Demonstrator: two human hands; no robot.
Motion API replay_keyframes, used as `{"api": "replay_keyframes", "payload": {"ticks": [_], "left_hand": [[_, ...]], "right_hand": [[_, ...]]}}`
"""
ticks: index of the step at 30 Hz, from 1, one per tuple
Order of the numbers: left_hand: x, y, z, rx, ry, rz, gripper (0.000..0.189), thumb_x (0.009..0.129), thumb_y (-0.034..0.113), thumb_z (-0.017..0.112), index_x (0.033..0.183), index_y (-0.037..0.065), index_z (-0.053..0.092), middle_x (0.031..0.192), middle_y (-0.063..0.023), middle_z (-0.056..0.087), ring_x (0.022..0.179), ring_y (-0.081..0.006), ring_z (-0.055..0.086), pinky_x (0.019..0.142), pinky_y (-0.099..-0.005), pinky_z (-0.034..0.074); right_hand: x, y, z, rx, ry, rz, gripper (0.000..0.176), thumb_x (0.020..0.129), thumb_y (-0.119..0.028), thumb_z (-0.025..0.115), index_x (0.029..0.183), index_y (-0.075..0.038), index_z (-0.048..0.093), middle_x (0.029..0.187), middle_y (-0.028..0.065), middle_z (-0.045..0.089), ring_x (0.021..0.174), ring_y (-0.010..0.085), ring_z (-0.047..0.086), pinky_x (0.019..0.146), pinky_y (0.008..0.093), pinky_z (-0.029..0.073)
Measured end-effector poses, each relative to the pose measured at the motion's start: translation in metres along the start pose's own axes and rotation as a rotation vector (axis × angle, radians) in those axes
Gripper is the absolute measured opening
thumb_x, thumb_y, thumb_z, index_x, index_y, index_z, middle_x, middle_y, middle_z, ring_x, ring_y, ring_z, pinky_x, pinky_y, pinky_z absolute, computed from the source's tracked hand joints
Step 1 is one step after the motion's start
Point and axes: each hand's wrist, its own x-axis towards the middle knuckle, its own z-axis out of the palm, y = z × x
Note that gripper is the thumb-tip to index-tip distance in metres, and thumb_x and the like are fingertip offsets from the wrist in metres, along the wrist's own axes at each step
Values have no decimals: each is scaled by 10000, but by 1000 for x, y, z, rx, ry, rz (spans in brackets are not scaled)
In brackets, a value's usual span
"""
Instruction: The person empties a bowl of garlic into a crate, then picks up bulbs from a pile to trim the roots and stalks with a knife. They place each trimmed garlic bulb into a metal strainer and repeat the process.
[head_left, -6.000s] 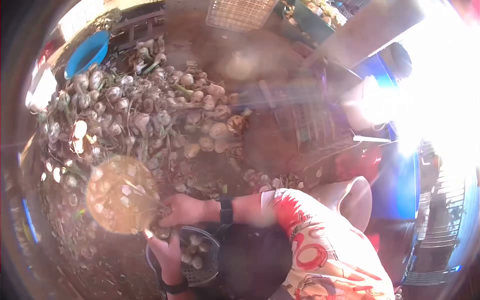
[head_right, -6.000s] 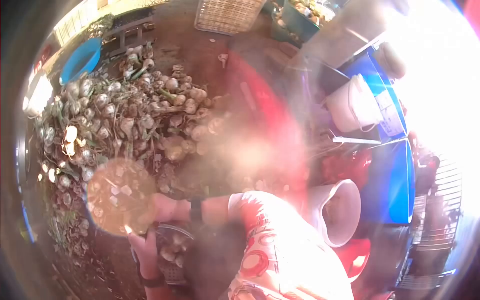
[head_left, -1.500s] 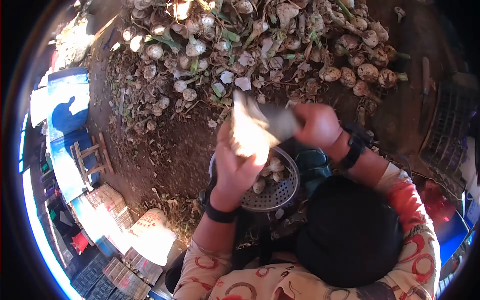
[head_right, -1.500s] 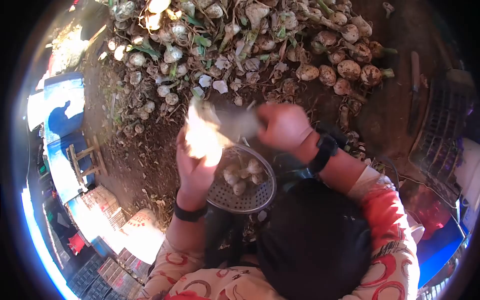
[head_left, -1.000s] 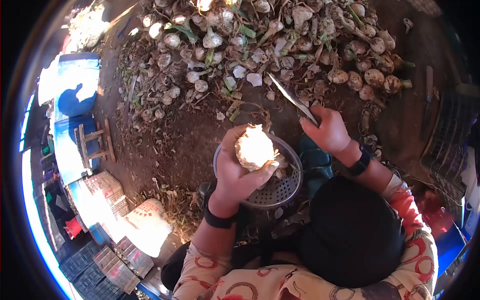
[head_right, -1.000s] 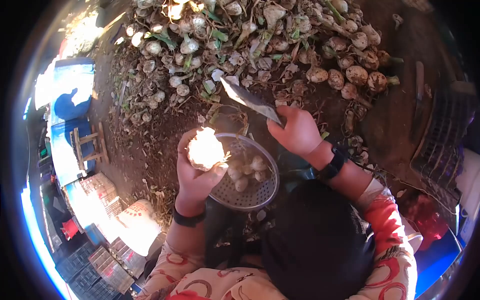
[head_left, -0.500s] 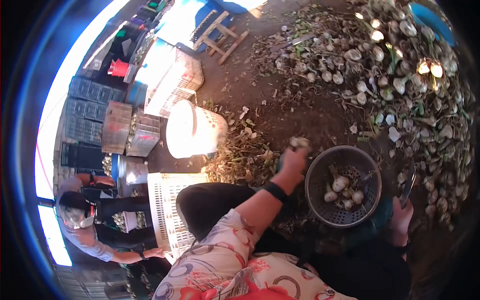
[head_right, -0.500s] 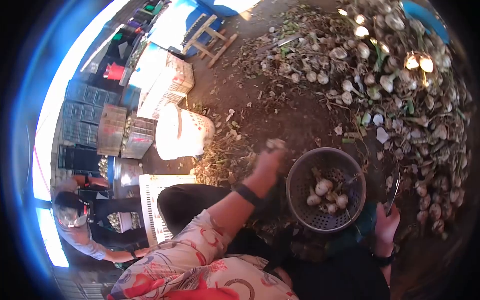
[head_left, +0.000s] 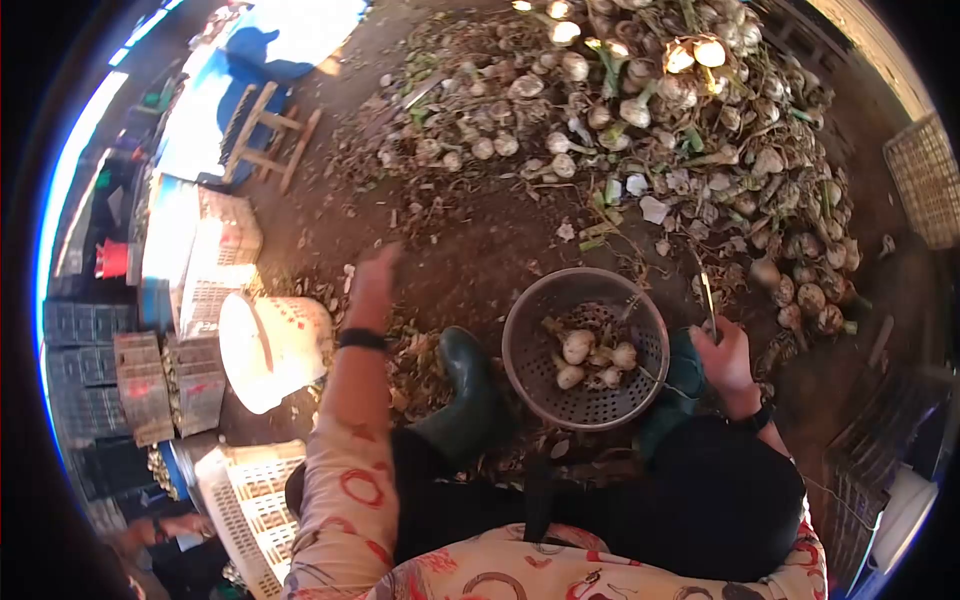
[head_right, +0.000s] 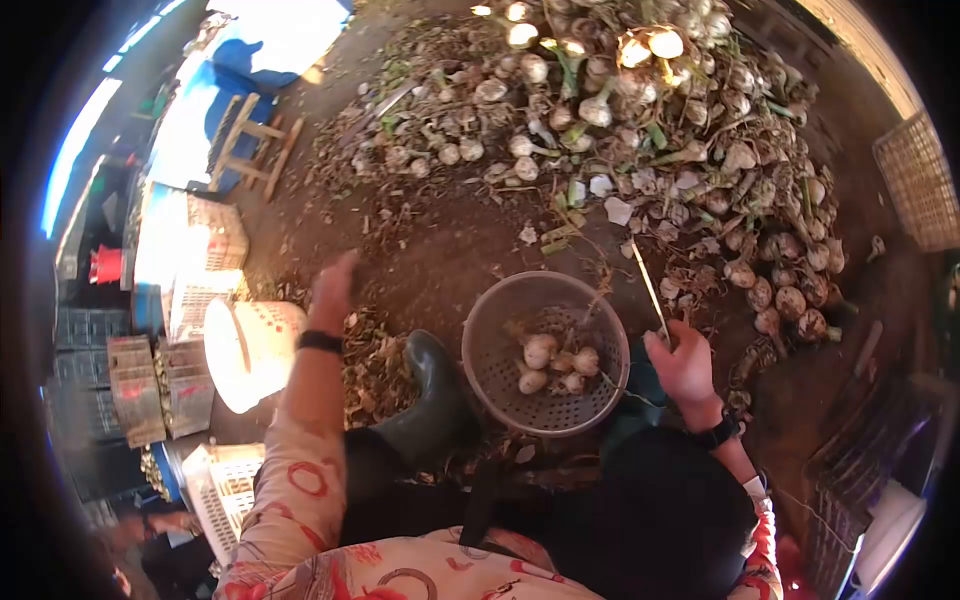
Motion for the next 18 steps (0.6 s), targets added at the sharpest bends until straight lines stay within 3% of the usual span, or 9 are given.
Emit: {"api": "replay_keyframes", "payload": {"ticks": [1, 3, 5, 7, 11, 13, 15, 17, 18], "left_hand": [[10, 4, 46, -364, -230, 95, 374, 712, 308, 604, 906, -12, 590, 751, -98, 615, 656, -194, 564, 600, -310, 432], [37, 18, 125, -237, -157, 309, 436, 701, 324, 613, 952, -30, 573, 825, -118, 617, 732, -204, 577, 662, -306, 441], [18, 96, 148, -49, -35, 235, 475, 706, 315, 603, 1023, -34, 550, 910, -156, 603, 847, -249, 574, 711, -322, 447], [88, 107, 195, -36, 226, 282, 463, 713, 296, 594, 1027, -39, 541, 930, -185, 594, 885, -293, 566, 721, -360, 454], [105, 160, 205, 187, 45, 268, 447, 722, 286, 587, 999, -61, 531, 873, -194, 604, 853, -327, 572, 703, -397, 453], [114, 148, 213, 239, 77, 478, 399, 767, 270, 546, 956, -80, 519, 829, -203, 606, 803, -311, 587, 669, -383, 457], [47, 159, 213, -301, -184, 391, 335, 844, 252, 437, 953, -56, 510, 721, -116, 596, 621, -160, 563, 513, -286, 435], [-45, 179, 201, -302, -497, 274, 309, 849, 173, 449, 1080, -33, 450, 753, -80, 564, 630, -109, 529, 545, -253, 429], [-72, 162, 208, -548, -747, 199, 322, 848, 163, 455, 1107, -28, 439, 782, -81, 560, 659, -111, 533, 581, -247, 434]], "right_hand": [[-2, 5, 2, -6, 11, 17, 244, 713, -210, 606, 744, 24, 544, 555, 100, 506, 508, 143, 467, 500, 289, 390], [1, 17, 6, -22, 46, -55, 251, 713, -213, 604, 762, 27, 551, 579, 103, 528, 535, 161, 494, 521, 290, 402], [0, 28, 5, 12, 38, 70, 250, 713, -208, 605, 773, 29, 553, 588, 103, 537, 556, 161, 508, 531, 292, 408], [-2, 34, 3, 51, 22, 202, 250, 712, -202, 607, 783, 32, 555, 597, 102, 545, 576, 161, 523, 540, 294, 414], [4, 40, -6, 180, -7, 350, 228, 718, -181, 603, 787, 32, 556, 606, 54, 545, 566, 126, 520, 522, 272, 414], [10, 38, -11, 217, -36, 409, 213, 724, -174, 599, 789, 25, 559, 612, 36, 543, 563, 105, 516, 513, 256, 411], [20, 34, -20, 418, -65, 572, 183, 742, -179, 577, 778, 1, 569, 612, 7, 532, 542, 79, 499, 496, 221, 398], [38, 25, -25, 517, -29, 533, 185, 763, -183, 561, 819, -8, 571, 641, 4, 540, 562, 77, 504, 505, 215, 401], [44, 20, -28, 589, 9, 498, 190, 783, -187, 545, 860, -16, 572, 670, 2, 547, 581, 74, 508, 515, 209, 403]]}}
